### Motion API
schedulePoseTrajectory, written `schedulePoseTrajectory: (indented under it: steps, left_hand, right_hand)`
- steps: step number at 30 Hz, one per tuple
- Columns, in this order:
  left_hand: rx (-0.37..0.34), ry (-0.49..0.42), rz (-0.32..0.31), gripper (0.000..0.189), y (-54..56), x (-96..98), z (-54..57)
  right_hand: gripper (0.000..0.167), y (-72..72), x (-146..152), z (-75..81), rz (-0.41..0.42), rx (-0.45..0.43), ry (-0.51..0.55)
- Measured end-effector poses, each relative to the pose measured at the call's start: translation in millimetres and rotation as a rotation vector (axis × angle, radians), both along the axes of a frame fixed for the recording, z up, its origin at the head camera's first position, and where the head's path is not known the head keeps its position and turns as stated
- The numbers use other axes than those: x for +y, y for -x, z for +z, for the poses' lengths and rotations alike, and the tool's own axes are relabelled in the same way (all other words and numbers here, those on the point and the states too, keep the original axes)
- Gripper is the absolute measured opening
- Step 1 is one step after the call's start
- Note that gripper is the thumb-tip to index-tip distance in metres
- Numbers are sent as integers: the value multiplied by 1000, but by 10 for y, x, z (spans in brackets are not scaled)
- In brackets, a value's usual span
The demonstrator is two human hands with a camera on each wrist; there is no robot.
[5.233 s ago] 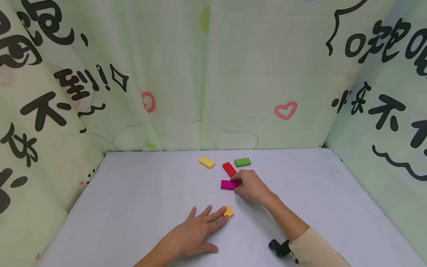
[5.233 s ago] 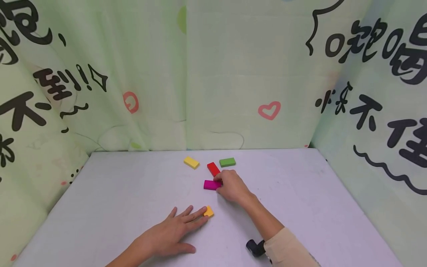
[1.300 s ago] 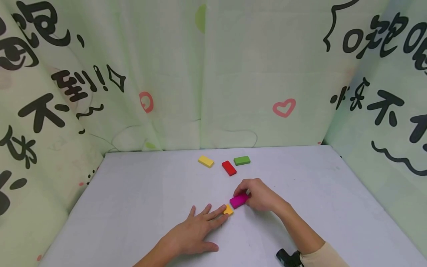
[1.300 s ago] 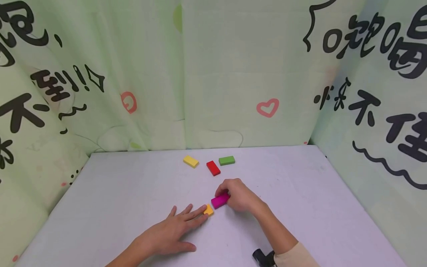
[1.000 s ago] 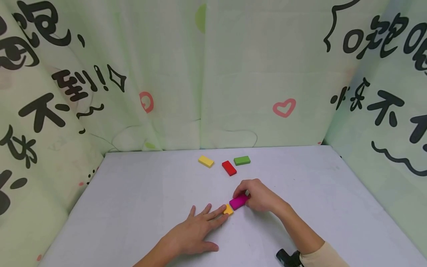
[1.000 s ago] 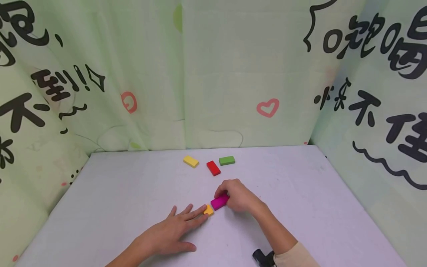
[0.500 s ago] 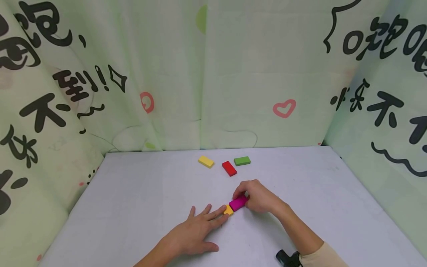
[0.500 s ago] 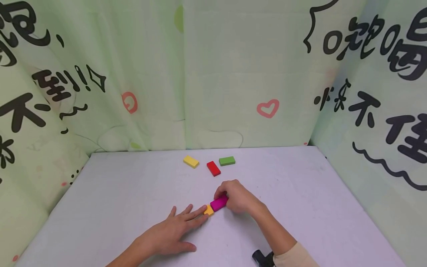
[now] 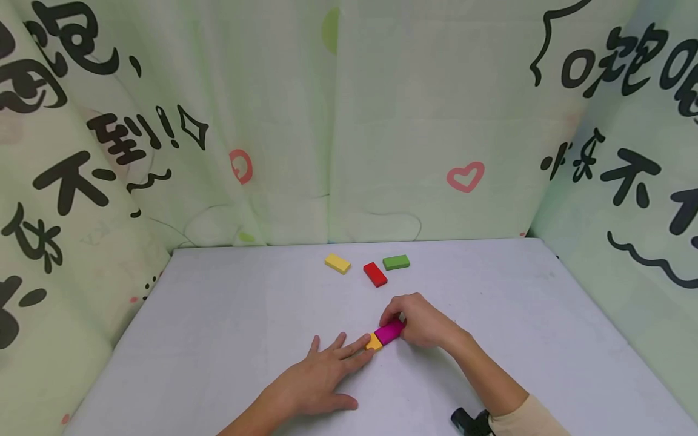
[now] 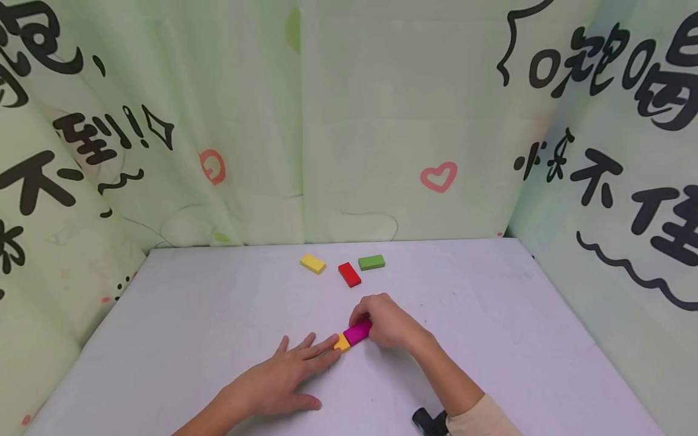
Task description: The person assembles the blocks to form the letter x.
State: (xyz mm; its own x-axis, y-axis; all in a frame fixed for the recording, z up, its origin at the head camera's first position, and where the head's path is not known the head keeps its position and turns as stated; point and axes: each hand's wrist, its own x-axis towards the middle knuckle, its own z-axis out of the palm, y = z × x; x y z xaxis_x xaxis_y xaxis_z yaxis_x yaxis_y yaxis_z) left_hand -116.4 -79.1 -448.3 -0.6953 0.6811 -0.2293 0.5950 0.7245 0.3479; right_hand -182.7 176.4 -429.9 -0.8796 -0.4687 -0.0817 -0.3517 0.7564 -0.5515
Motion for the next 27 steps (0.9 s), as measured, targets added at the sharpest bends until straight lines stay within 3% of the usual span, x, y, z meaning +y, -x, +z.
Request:
schedulePoseTrajectory:
  steps: [10, 27]
  left_hand:
    - [10, 8, -7, 85, 1, -8, -3]
    - [39, 4, -17, 84, -10, -2, -2]
  right_hand:
    - [34, 9, -30, -40, -13, -1, -3]
    - [33, 3, -15, -20, 37, 21, -12]
